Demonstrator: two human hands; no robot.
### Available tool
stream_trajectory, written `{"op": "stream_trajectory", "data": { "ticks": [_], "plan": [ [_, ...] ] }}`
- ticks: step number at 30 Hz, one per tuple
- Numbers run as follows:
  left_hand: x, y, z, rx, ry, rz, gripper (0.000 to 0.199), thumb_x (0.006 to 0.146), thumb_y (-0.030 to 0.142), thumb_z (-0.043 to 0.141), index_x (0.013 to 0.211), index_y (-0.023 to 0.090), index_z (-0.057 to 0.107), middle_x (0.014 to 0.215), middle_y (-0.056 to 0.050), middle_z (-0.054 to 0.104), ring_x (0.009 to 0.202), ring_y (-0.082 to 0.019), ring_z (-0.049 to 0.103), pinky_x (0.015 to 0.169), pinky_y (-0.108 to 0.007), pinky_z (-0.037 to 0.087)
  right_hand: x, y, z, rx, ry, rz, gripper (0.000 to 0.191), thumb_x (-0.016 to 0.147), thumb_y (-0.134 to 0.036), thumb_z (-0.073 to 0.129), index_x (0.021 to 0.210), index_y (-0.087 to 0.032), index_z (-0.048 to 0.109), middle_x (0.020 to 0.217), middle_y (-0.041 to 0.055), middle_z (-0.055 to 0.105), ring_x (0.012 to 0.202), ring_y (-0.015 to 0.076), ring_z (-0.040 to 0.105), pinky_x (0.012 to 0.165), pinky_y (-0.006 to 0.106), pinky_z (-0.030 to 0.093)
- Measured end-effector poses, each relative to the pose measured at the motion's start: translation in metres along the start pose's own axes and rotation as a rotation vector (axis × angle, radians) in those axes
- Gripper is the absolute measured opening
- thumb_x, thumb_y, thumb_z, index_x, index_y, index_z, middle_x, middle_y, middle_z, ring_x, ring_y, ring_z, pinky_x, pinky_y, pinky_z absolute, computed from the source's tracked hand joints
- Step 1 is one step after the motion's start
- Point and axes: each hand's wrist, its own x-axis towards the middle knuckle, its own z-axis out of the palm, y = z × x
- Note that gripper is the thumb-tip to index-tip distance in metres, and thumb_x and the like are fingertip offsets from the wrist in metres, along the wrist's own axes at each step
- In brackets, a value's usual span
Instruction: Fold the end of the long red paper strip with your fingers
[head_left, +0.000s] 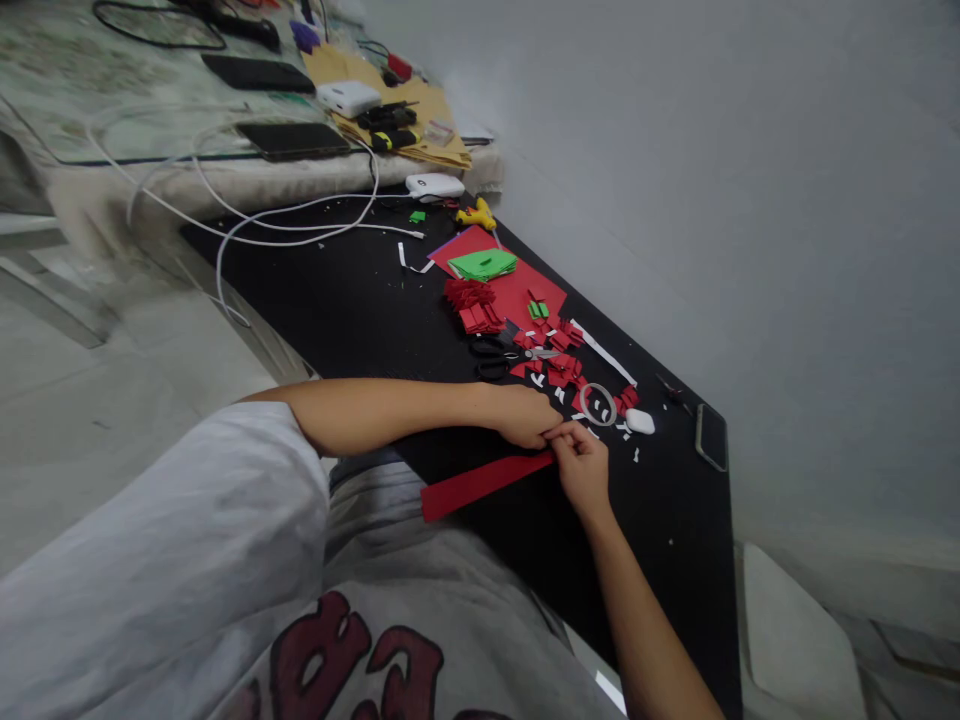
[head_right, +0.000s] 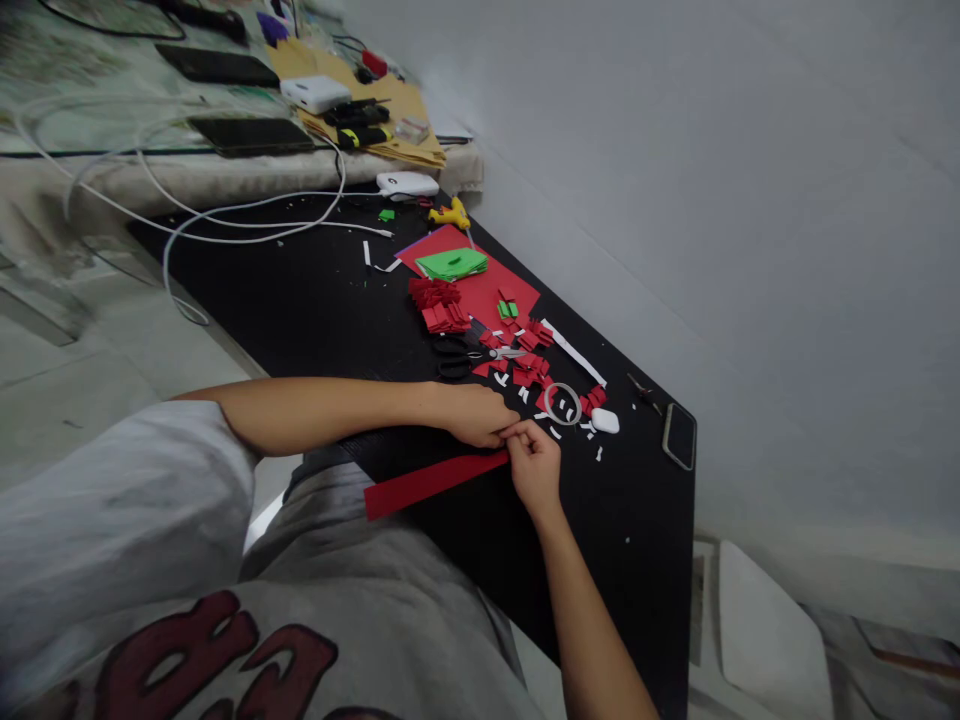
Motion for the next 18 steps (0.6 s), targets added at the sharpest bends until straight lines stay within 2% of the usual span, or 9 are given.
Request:
{"op": "stream_trajectory", "data": {
  "ticks": [5, 14, 18],
  "plan": [
    [-0.0012, 0.0005, -0.0006, 0.014, 0.004, 0.01, 0.026, 0.093, 0.029, 0.064, 0.113, 0.018, 0.075, 0.103, -0.015, 0.077, 0.093, -0.029, 0.074, 0.078, -0.035, 0.055, -0.0003, -0.0005, -0.0003, -0.006, -0.003, -0.01, 0.019, 0.079, -0.037, 0.064, 0.071, -0.02, 0.068, 0.051, -0.0088, 0.032, 0.05, 0.0089, 0.028, 0.051, 0.025, 0.024],
    [0.002, -0.0006, 0.0024, 0.018, -0.01, 0.019, 0.027, 0.095, 0.03, 0.062, 0.115, 0.019, 0.075, 0.108, -0.014, 0.077, 0.098, -0.028, 0.073, 0.081, -0.035, 0.055, -0.0006, -0.002, -0.0005, -0.019, 0.001, -0.008, 0.018, 0.078, -0.034, 0.062, 0.07, -0.019, 0.068, 0.051, -0.0089, 0.033, 0.049, 0.0085, 0.028, 0.052, 0.025, 0.024],
    [0.0039, -0.0021, 0.0057, -0.023, 0.018, 0.002, 0.025, 0.091, 0.028, 0.067, 0.111, 0.018, 0.076, 0.105, -0.014, 0.077, 0.097, -0.027, 0.072, 0.084, -0.035, 0.054, -0.0006, -0.0007, -0.0007, -0.03, 0.011, -0.009, 0.017, 0.078, -0.034, 0.063, 0.071, -0.019, 0.068, 0.051, -0.0087, 0.033, 0.05, 0.0087, 0.029, 0.052, 0.025, 0.024]
  ]
}}
